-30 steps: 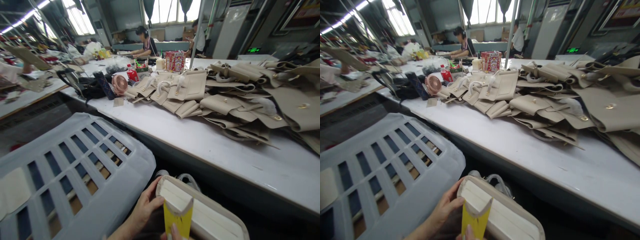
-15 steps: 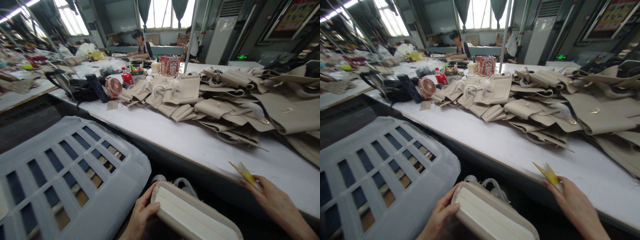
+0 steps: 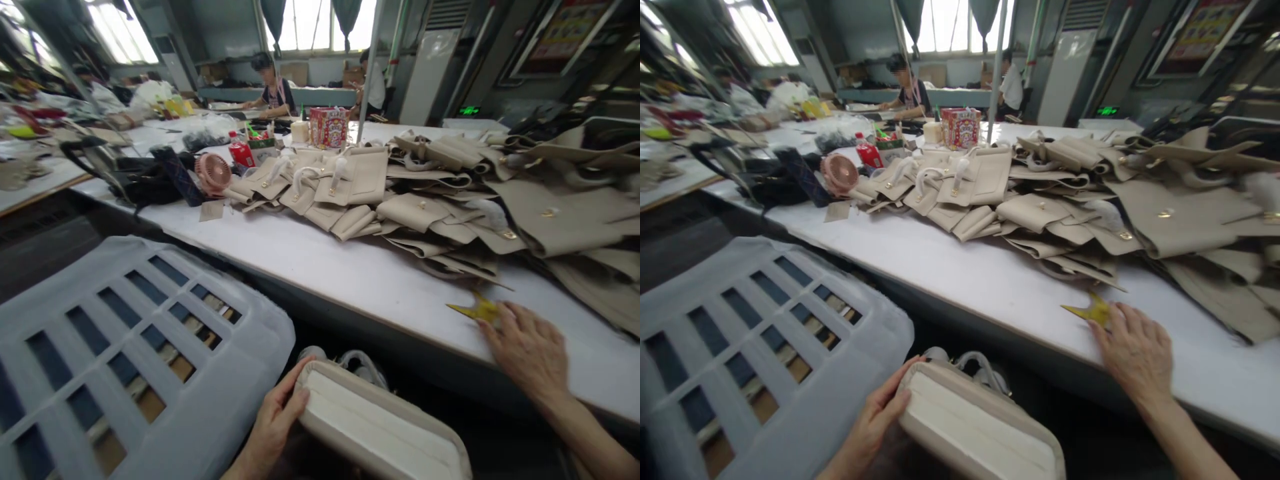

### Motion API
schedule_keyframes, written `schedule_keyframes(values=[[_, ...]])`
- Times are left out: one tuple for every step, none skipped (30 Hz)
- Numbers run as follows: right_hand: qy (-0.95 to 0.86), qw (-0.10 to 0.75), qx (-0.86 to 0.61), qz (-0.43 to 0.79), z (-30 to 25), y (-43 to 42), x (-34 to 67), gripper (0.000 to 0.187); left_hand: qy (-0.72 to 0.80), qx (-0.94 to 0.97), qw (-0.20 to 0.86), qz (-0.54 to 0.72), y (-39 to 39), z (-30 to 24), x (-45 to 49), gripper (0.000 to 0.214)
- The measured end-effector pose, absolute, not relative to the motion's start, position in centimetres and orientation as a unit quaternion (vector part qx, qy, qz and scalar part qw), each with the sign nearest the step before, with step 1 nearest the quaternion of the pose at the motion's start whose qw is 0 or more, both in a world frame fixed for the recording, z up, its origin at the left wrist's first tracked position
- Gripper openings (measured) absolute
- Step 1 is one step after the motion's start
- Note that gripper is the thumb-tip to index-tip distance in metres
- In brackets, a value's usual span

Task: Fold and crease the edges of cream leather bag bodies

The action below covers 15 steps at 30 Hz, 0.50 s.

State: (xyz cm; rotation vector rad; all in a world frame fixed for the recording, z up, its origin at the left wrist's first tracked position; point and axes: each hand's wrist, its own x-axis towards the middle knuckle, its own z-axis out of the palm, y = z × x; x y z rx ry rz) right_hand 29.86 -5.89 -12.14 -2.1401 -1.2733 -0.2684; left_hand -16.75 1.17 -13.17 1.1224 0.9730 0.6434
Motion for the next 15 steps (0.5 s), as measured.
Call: schedule_keyframes(values=[[-0.467,0.332,-0.816,-0.082,-11.7,-6.5,28.7,0.072,0.441,0.512,0.683,0.278,1.3,-13.1,-16.9,0.054],[-0.457,0.337,-0.820,-0.073,-11.2,-7.3,27.3,0.068,0.448,0.513,0.682,0.265,1.6,-13.1,-17.0,0.055],[-0.435,0.362,-0.823,-0.049,-10.9,-8.3,25.7,0.064,0.458,0.505,0.686,0.255,1.9,-13.1,-17.0,0.056],[-0.409,0.390,-0.825,-0.019,-10.7,-9.4,24.0,0.061,0.468,0.488,0.695,0.242,2.2,-13.2,-16.9,0.056],[-0.387,0.402,-0.830,0.002,-10.7,-10.5,22.0,0.057,0.475,0.463,0.711,0.233,2.5,-13.2,-16.7,0.056],[-0.361,0.412,-0.836,0.029,-10.8,-11.7,20.0,0.052,0.481,0.441,0.723,0.225,2.8,-13.3,-16.5,0.056],[-0.334,0.421,-0.841,0.057,-11.1,-12.7,18.0,0.049,0.486,0.422,0.733,0.219,3.0,-13.5,-16.2,0.056],[-0.310,0.429,-0.844,0.083,-11.3,-13.7,16.1,0.050,0.489,0.409,0.740,0.215,3.1,-13.6,-15.9,0.056],[-0.280,0.446,-0.842,0.119,-11.6,-14.5,14.2,0.052,0.491,0.401,0.744,0.211,3.2,-13.6,-15.6,0.056],[-0.230,0.481,-0.827,0.176,-11.9,-15.1,12.6,0.055,0.492,0.400,0.746,0.205,3.2,-13.7,-15.4,0.057],[-0.168,0.527,-0.796,0.247,-12.0,-15.6,11.2,0.055,0.494,0.399,0.746,0.201,3.3,-13.7,-15.3,0.057],[-0.108,0.570,-0.753,0.310,-12.2,-15.8,10.0,0.056,0.495,0.398,0.747,0.197,3.3,-13.7,-15.3,0.058],[-0.057,0.606,-0.706,0.361,-12.3,-16.0,9.1,0.058,0.498,0.401,0.744,0.194,3.3,-13.7,-15.3,0.059],[-0.024,0.632,-0.669,0.391,-12.4,-15.9,8.3,0.059,0.504,0.410,0.734,0.196,3.4,-13.7,-15.4,0.061],[-0.015,0.648,-0.651,0.396,-12.5,-15.8,7.8,0.060,0.513,0.424,0.718,0.204,3.4,-13.6,-15.4,0.062]])
